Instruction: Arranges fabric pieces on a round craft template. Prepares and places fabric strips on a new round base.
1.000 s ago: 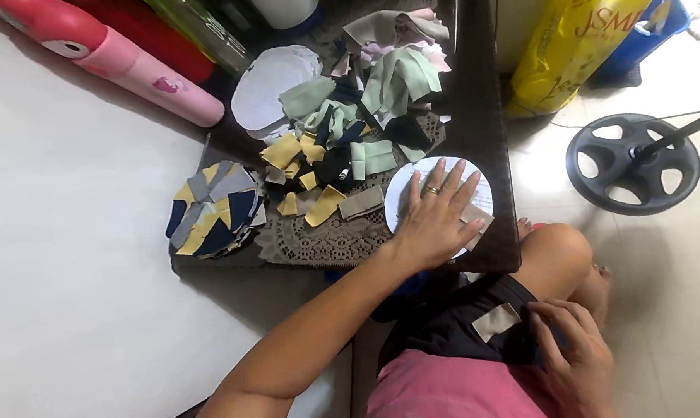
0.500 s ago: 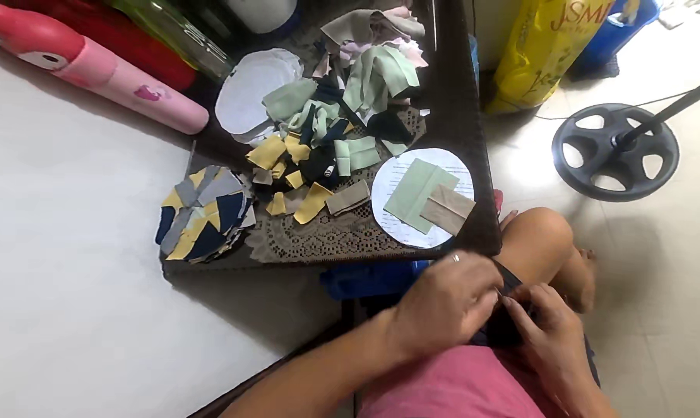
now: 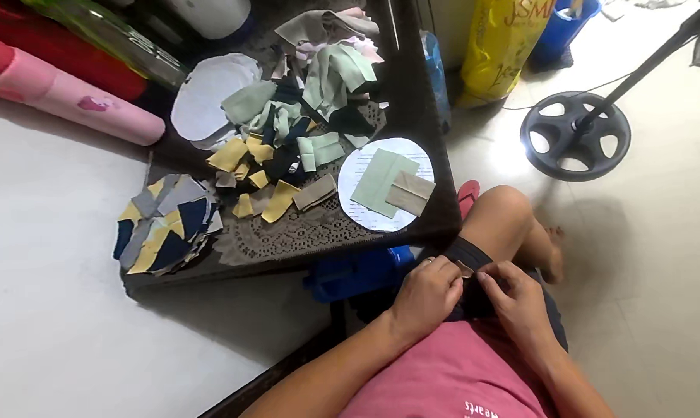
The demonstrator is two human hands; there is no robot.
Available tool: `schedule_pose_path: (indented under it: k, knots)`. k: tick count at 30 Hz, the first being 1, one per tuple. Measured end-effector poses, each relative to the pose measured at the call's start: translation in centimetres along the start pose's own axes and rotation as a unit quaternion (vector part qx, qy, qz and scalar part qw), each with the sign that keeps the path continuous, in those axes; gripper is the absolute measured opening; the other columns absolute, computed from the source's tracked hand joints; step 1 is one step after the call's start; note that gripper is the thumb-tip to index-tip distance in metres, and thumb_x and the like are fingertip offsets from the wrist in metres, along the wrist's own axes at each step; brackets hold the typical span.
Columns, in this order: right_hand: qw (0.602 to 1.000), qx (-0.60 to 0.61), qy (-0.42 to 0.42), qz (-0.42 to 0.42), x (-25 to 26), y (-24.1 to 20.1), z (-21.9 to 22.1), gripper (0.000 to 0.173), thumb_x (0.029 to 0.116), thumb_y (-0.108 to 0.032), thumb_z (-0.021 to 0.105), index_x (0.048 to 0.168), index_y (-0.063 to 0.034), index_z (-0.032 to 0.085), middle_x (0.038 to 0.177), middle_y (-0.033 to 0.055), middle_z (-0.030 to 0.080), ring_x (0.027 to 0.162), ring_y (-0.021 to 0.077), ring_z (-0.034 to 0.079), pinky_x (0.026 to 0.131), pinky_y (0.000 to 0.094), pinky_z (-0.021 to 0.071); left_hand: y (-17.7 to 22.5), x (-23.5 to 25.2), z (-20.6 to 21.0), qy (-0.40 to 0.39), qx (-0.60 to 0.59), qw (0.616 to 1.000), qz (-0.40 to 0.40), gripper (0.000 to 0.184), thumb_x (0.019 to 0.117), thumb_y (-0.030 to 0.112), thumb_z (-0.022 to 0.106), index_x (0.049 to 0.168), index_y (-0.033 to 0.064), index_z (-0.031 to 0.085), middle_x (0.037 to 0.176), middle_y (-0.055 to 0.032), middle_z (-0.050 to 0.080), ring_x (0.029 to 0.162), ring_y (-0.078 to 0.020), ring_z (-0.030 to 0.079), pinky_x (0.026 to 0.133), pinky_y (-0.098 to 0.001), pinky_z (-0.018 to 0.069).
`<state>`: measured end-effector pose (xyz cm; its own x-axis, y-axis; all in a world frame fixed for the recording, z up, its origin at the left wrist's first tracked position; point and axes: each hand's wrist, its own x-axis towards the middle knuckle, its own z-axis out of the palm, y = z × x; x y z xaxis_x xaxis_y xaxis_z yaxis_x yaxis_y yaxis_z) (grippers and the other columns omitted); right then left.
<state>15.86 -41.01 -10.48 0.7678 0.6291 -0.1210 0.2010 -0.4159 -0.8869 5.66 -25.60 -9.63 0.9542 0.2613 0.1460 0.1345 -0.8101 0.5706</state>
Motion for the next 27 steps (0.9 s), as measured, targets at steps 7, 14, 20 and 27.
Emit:
schedule_pose_path:
  k: [7,14,20,27]
  knots:
    - [0.991,0.125,-0.021,0.049,-1.1,-0.3,0.5,0.013,0.0945,-0.019,0.066,0.096,-0.0080,0.074,0.087,-0.0039,0.071,0.078,-0.0041,0.064,0.072,0.0138,0.0523,0.9,0.1,-1.5,-0.039,-0.141,0.982,-0.123,0.017,0.0949,0.017,0.065,0.094,0.0039,0.075,0.090,-0.0066,0.071,0.079,-0.0065,0.067,0.074,-0.0198,0.0552]
    - [0.987,0.138,0.000,0.083,-1.0,0.6,1.2,0.014,0.0961,-0.013,0.062,0.100,-0.0060,0.074,0.087,-0.0015,0.072,0.078,-0.0014,0.066,0.074,0.0170,0.0548,0.7,0.3,0.3,-0.028,0.066,0.997,0.001,0.014,0.0924,0.015,0.064,0.093,0.0043,0.072,0.091,-0.0117,0.069,0.083,-0.0261,0.071,0.070,-0.0380,0.0596]
    - [0.984,0.164,-0.006,0.067,-1.1,0.4,1.0,0.015,0.0957,-0.016,0.064,0.098,-0.0060,0.075,0.088,-0.0018,0.073,0.080,-0.0021,0.067,0.075,0.0164,0.0552,0.9,0.4,-0.7,-0.026,-0.101,0.991,-0.086,0.015,0.0926,0.015,0.064,0.090,0.0055,0.076,0.089,-0.0055,0.071,0.082,-0.0078,0.067,0.074,-0.0214,0.0548]
    - [0.975,0.219,-0.009,0.038,-1.0,0.0,1.3,0.010,0.0937,-0.013,0.068,0.095,-0.0056,0.074,0.085,-0.0034,0.072,0.077,-0.0028,0.066,0.072,0.0147,0.0552,1.2,0.5,-1.5,-0.062,-0.276,0.939,-0.196,0.011,0.0930,0.013,0.068,0.093,0.0039,0.074,0.088,-0.0006,0.071,0.075,0.0009,0.065,0.071,-0.0147,0.0550]
